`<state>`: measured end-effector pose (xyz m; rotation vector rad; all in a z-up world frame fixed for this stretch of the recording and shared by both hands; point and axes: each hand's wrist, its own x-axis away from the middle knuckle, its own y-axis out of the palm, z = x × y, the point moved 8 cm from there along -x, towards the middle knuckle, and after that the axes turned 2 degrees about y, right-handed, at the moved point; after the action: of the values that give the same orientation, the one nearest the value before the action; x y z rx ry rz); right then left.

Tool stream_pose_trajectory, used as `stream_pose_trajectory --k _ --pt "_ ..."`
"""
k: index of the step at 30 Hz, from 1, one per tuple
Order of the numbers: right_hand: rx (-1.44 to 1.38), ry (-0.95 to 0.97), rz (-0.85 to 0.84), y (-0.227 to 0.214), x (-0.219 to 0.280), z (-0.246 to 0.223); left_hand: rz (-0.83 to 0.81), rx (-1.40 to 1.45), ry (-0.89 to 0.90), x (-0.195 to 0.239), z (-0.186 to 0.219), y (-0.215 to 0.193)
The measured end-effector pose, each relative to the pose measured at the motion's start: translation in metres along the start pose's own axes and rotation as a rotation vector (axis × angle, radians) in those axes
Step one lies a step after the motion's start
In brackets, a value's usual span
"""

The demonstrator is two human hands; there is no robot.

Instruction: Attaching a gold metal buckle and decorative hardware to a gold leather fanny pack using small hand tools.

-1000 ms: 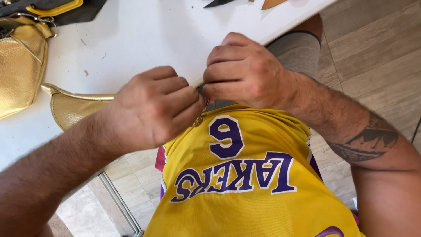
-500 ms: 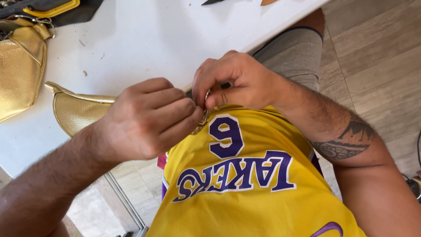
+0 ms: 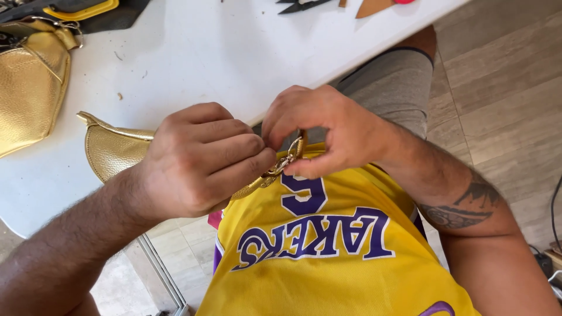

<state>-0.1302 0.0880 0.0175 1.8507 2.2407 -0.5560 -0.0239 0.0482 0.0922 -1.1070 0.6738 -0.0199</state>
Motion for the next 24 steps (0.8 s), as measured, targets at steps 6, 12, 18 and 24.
stream_pose_trajectory --k 6,12,18,24 --pt "0.520 -0.217 0.215 -0.011 -0.004 -0.043 0.049 -0.057 -0.049 0.003 -0.001 -0.006" --pt "0.749 -0.073 0.643 -0.007 0.022 -0.040 0.061 -0.110 -0.110 -0.002 0.005 -0.004" --pt "-0.119 0.340 0.639 0.005 0.041 0.032 0.089 -0.192 -0.152 0.003 0.004 -0.007" --pt "-0.281 0.349 0.514 0.024 0.046 0.031 0.096 -0.258 -0.167 0.004 0.002 -0.007"
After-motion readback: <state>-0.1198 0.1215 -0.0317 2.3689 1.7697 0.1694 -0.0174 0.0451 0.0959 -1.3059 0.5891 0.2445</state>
